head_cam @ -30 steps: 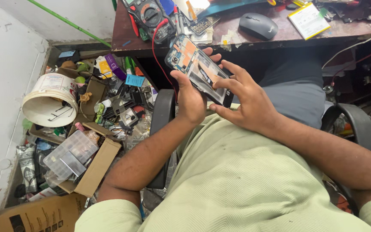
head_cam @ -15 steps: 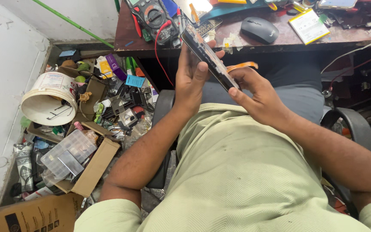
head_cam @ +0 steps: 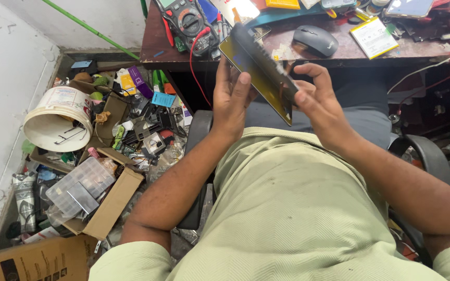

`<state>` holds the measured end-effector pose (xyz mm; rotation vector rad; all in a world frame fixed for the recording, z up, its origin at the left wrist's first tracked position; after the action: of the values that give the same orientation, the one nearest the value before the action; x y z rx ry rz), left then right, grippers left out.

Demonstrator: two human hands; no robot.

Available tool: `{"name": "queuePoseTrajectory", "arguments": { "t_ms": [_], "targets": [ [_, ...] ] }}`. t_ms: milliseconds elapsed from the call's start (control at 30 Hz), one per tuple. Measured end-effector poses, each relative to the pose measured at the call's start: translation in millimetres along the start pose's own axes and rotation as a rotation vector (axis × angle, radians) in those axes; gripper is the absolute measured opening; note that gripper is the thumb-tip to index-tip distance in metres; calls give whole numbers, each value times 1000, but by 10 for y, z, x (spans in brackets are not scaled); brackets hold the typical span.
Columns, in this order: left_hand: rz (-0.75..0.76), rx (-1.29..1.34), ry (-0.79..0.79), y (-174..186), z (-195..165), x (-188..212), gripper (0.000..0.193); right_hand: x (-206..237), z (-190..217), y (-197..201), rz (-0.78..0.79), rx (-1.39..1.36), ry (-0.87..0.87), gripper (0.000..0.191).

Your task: The person sits at a cluttered repair bench holding a disassembled smartphone frame on their lap and uses a metal pry tool to scrape old adhesive and residue from the frame's edges and inner surface. They turn the frame over to work on different sides and briefly reach for items on the bench before resuming scraping.

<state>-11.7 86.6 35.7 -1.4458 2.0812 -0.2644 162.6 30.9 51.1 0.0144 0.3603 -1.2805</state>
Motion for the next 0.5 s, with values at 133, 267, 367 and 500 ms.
{"name": "queuePoseTrajectory", "arguments": {
  "t_ms": [133,267,367,500],
  "targets": [
    [-14,-41,16,51,71,-5,82,-24,-19,83,-63,-133,-65,45],
    [-48,22,48,50,110,-13,77,-32,-40,80,-121,-243,-124,44],
    [-108,54,78,38,115,-27,69,-38,-34,31,-153,-301,-200,44],
    [-182,58,110,66,112,-31,57,-55,12,-62,-154,-269,-303,47]
  ]
}}
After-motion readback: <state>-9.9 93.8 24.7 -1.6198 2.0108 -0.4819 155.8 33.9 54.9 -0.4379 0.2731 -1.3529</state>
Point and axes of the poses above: each hand's wrist, its own x-axis away from the middle knuckle, its own y-axis out of the back of the hand, z = x × y, the point moved 6 cm from there along -x, towards the middle knuckle, and after that the axes turned 4 degrees about -x, right-handed, at the moved point
